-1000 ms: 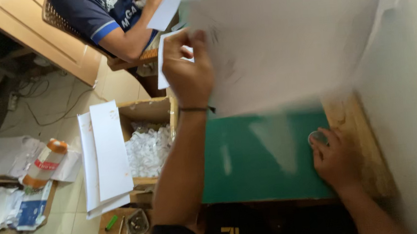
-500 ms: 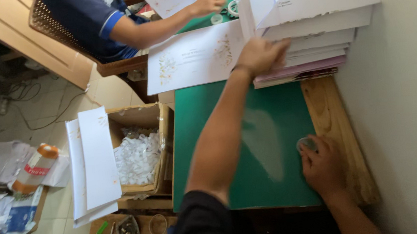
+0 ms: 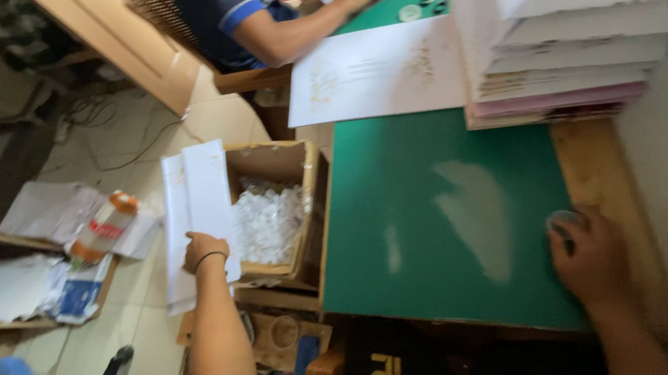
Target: The person folds printed paper sheets into envelopes by hand, repeating the action for multiple items and placing them aside on a stack.
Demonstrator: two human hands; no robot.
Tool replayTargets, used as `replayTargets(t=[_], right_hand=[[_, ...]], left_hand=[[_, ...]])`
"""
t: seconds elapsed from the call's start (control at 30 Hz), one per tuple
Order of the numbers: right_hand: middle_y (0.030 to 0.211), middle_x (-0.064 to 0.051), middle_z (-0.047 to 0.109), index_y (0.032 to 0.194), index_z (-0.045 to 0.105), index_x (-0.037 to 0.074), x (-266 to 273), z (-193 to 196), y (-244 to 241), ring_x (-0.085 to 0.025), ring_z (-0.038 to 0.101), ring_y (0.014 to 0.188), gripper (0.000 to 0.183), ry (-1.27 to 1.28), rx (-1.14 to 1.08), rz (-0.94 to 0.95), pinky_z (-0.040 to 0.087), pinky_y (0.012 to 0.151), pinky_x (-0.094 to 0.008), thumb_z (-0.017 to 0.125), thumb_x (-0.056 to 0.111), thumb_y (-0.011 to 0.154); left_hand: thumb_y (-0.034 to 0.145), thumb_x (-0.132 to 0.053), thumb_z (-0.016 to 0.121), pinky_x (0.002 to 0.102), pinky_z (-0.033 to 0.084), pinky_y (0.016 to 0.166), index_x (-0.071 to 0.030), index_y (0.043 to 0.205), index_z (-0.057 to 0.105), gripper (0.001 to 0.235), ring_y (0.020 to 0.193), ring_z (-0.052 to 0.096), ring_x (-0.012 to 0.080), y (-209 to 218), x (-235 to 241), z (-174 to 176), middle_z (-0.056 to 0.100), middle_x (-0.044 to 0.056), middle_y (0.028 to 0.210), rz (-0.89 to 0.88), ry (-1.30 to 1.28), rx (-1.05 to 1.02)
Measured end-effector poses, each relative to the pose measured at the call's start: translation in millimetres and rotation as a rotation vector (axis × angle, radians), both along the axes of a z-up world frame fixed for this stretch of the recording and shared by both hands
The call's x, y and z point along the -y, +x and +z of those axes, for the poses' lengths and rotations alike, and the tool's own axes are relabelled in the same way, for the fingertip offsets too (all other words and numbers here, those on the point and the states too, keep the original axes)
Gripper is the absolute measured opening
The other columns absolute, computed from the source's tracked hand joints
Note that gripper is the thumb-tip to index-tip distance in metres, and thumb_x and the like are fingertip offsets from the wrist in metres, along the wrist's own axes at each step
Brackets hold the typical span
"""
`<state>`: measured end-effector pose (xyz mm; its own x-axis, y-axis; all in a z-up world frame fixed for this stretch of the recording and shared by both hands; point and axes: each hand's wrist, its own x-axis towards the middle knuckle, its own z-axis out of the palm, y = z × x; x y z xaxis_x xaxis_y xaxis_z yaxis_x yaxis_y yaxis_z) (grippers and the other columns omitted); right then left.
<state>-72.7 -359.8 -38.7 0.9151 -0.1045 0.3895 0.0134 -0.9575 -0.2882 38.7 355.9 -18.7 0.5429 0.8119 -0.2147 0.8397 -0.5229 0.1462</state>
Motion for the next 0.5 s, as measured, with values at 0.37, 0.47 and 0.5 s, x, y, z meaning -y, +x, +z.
replayTargets(t=[0.37, 0.47, 0.5], right_hand=[[0.126, -0.012, 0.063, 0.120, 0.068, 0.012, 35.0, -61.1, 3.0, -0.025, 0.059, 0.114, 0.021, -0.118, -0.091, -0.067, 0.049, 0.105, -0.040, 0.058, 0.030, 0.113], [0.121, -0.013, 0.064, 0.118, 0.067, 0.011, 18.3, -30.1, -5.0, -0.027, 0.060, 0.113, 0.019, -0.194, -0.099, -0.152, 0.050, 0.104, -0.044, 0.063, 0.029, 0.111], [0.122, -0.013, 0.065, 0.119, 0.068, 0.012, 7.0, -15.3, -11.9, -0.028, 0.061, 0.115, 0.021, -0.281, -0.066, -0.199, 0.051, 0.103, -0.044, 0.065, 0.029, 0.107]], left_hand=[[0.085, -0.041, 0.084, 0.042, 0.055, 0.096, 0.001, 0.124, 0.073, 0.058, 0.110, 0.068, 0.0340, -12.6, -37.6, 9.4, 0.071, 0.022, 0.123, -0.168, -0.068, 0.108], [0.090, -0.019, 0.071, 0.040, 0.057, 0.090, 0.002, 0.124, 0.070, 0.040, 0.101, 0.073, 0.0256, -19.8, -32.6, 23.9, 0.078, 0.018, 0.117, -0.467, -0.585, 0.479], [0.092, -0.017, 0.069, 0.039, 0.057, 0.090, 0.001, 0.125, 0.069, 0.037, 0.102, 0.072, 0.0240, -23.0, -20.1, 32.4, 0.076, 0.017, 0.118, -0.539, -0.773, 0.534]])
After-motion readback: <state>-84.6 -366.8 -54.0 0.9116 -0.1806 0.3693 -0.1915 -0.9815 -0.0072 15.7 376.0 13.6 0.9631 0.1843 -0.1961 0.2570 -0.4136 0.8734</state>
